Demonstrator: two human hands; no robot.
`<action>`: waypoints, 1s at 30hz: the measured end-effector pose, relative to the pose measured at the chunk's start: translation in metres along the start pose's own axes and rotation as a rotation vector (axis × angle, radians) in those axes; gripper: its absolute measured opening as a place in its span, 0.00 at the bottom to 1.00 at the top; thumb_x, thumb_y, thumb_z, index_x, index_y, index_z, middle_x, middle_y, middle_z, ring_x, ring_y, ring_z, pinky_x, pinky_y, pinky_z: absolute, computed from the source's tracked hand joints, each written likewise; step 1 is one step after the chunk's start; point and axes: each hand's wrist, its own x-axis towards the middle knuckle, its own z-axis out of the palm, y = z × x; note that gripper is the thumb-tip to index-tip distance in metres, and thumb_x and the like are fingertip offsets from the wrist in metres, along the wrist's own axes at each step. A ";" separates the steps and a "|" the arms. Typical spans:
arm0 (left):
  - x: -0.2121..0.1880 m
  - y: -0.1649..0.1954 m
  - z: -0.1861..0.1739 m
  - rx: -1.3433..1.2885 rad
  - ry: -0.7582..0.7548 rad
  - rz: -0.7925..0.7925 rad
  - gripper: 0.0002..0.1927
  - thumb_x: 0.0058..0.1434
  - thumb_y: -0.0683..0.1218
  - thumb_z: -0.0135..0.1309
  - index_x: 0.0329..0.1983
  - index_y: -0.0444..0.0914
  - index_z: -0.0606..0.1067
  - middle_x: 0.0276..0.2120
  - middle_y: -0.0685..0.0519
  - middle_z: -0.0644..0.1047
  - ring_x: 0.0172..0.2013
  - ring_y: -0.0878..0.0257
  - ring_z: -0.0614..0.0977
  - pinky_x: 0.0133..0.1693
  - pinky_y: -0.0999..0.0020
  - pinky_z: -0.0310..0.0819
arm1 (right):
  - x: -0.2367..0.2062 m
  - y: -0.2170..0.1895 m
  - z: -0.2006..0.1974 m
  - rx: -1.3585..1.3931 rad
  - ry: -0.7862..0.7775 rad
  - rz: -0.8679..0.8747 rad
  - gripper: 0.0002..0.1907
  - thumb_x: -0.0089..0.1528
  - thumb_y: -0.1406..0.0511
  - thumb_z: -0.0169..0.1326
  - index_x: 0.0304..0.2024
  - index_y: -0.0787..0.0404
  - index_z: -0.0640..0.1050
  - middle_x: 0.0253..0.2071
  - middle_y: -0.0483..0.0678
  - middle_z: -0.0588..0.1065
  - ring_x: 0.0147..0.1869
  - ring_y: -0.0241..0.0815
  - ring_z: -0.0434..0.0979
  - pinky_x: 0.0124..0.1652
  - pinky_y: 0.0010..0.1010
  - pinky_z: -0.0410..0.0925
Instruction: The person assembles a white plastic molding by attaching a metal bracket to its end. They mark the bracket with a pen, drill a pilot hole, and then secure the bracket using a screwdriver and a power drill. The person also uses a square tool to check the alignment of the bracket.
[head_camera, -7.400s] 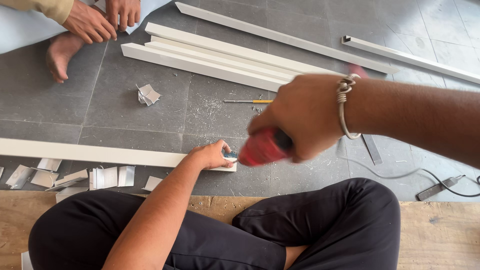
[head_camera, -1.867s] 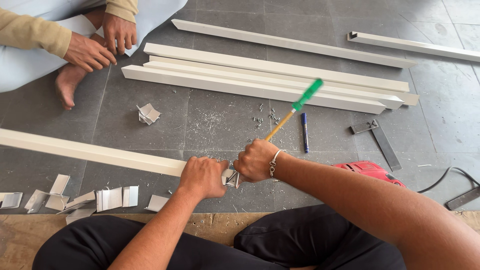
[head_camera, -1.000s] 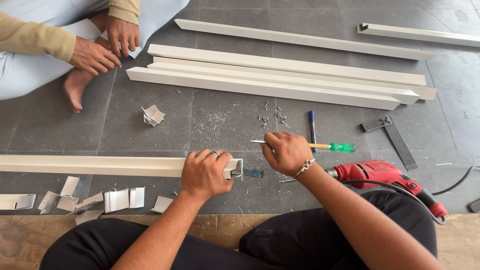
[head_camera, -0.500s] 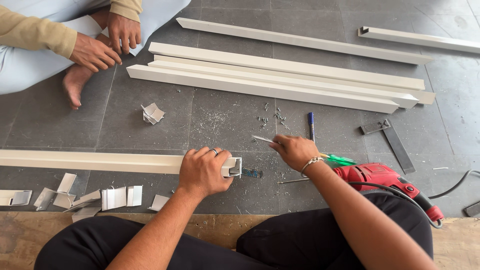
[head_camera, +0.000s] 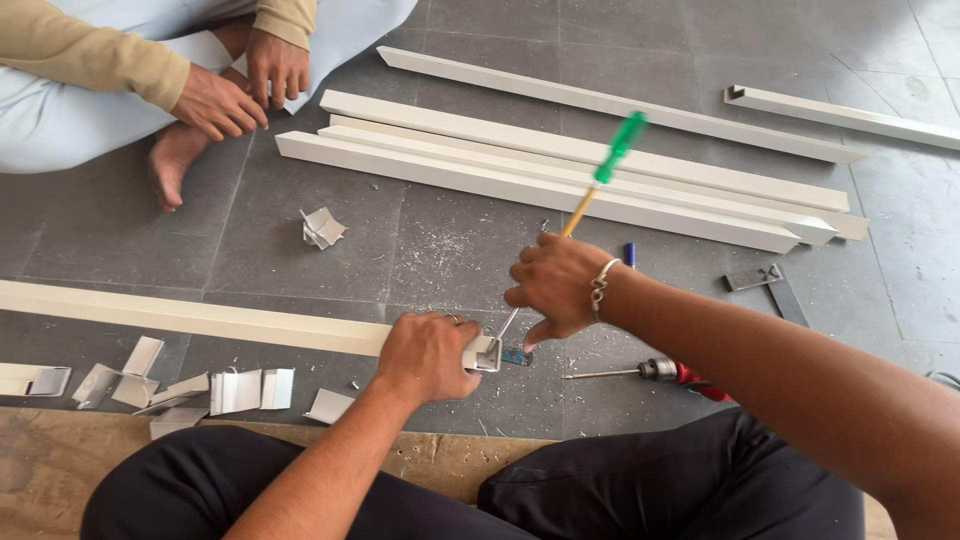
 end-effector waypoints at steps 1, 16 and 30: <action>0.000 0.001 -0.001 0.023 -0.063 -0.025 0.19 0.48 0.54 0.62 0.43 0.45 0.80 0.28 0.53 0.81 0.34 0.59 0.84 0.39 0.58 0.77 | 0.005 -0.003 -0.005 -0.034 0.017 -0.028 0.36 0.58 0.30 0.44 0.38 0.51 0.79 0.33 0.43 0.75 0.44 0.41 0.75 0.50 0.40 0.68; 0.002 -0.002 -0.003 0.021 -0.109 -0.078 0.14 0.49 0.53 0.62 0.38 0.46 0.81 0.25 0.54 0.80 0.29 0.60 0.83 0.36 0.61 0.76 | 0.028 -0.014 0.009 -0.069 0.134 0.004 0.48 0.50 0.21 0.38 0.18 0.56 0.78 0.20 0.42 0.73 0.28 0.42 0.75 0.32 0.37 0.64; 0.004 -0.003 0.002 -0.023 -0.068 -0.090 0.17 0.46 0.52 0.64 0.40 0.47 0.82 0.27 0.55 0.82 0.32 0.61 0.84 0.39 0.59 0.77 | 0.027 -0.015 0.028 -0.016 0.159 0.038 0.47 0.49 0.22 0.40 0.14 0.56 0.74 0.16 0.41 0.72 0.24 0.43 0.76 0.29 0.37 0.66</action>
